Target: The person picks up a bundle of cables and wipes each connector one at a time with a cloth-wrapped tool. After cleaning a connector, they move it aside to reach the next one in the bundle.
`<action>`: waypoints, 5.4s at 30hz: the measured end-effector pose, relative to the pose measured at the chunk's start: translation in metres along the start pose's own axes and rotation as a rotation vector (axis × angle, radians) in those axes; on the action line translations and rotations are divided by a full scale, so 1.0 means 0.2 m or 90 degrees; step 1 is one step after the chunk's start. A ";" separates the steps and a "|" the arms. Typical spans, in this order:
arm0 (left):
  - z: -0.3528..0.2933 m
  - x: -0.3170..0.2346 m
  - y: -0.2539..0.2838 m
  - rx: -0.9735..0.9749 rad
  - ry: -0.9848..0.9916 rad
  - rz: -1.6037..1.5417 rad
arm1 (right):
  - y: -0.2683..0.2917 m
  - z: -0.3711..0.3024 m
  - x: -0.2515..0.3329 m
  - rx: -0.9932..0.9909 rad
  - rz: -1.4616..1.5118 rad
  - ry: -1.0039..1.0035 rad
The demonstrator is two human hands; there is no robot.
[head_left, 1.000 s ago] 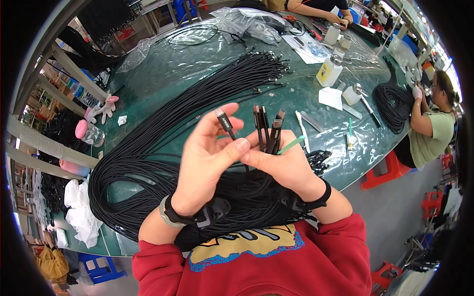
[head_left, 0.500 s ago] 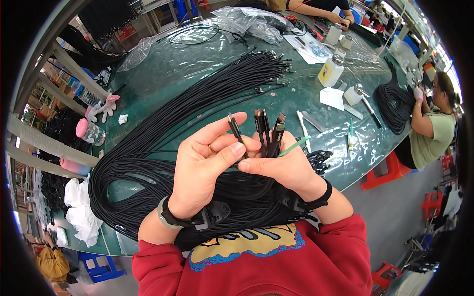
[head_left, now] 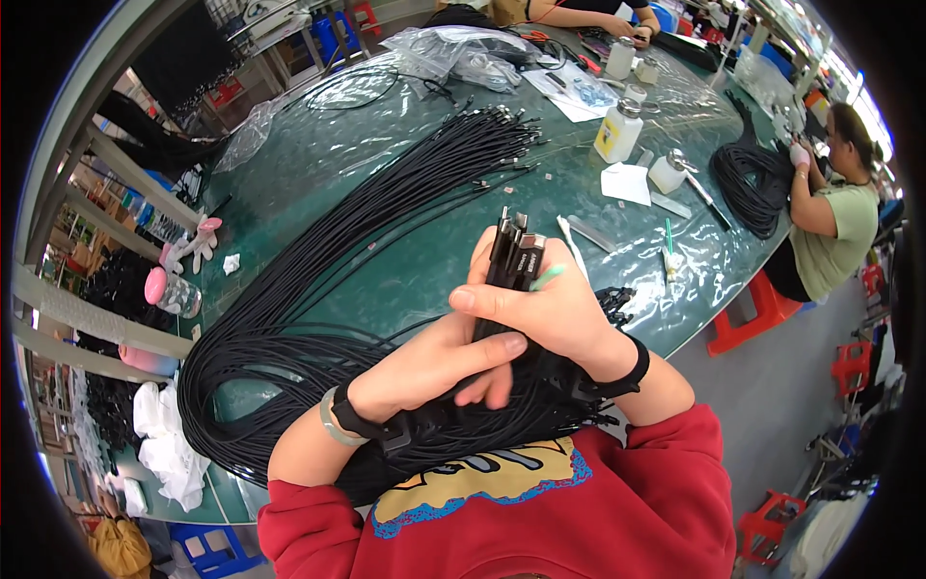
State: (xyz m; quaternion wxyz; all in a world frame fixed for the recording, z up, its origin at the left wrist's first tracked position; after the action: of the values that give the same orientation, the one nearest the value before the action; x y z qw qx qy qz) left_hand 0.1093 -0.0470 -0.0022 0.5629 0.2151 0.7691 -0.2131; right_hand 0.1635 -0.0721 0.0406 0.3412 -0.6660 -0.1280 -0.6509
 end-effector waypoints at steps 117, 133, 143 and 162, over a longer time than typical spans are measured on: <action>-0.24 -0.03 0.23 -0.522 -0.115 -0.047 | -0.09 -0.17 0.33 0.063 -0.438 0.482; -0.21 -0.12 0.19 -0.543 -0.166 0.124 | -0.05 -0.15 0.35 -0.020 -0.413 0.394; -0.05 -0.11 0.16 -0.359 -0.261 0.103 | 0.10 -0.15 0.34 -0.098 -0.292 0.309; -0.06 -0.03 0.10 -0.252 -0.151 -0.216 | 0.06 -0.17 0.32 0.014 -0.315 0.378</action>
State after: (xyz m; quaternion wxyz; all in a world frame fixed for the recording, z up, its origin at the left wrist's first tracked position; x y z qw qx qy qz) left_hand 0.1132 -0.0239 0.0045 0.6362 -0.0570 0.7496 -0.1734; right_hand 0.1521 -0.1190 0.0955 0.2031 -0.3937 -0.1876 -0.8767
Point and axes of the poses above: each hand's wrist, its own z-axis towards the middle knuckle, its own y-axis out of the back of the hand, x = y × z, the point moved 10 cm from there along z, towards the middle knuckle, and after that the axes turned 10 degrees about z, right-handed, at the moved point
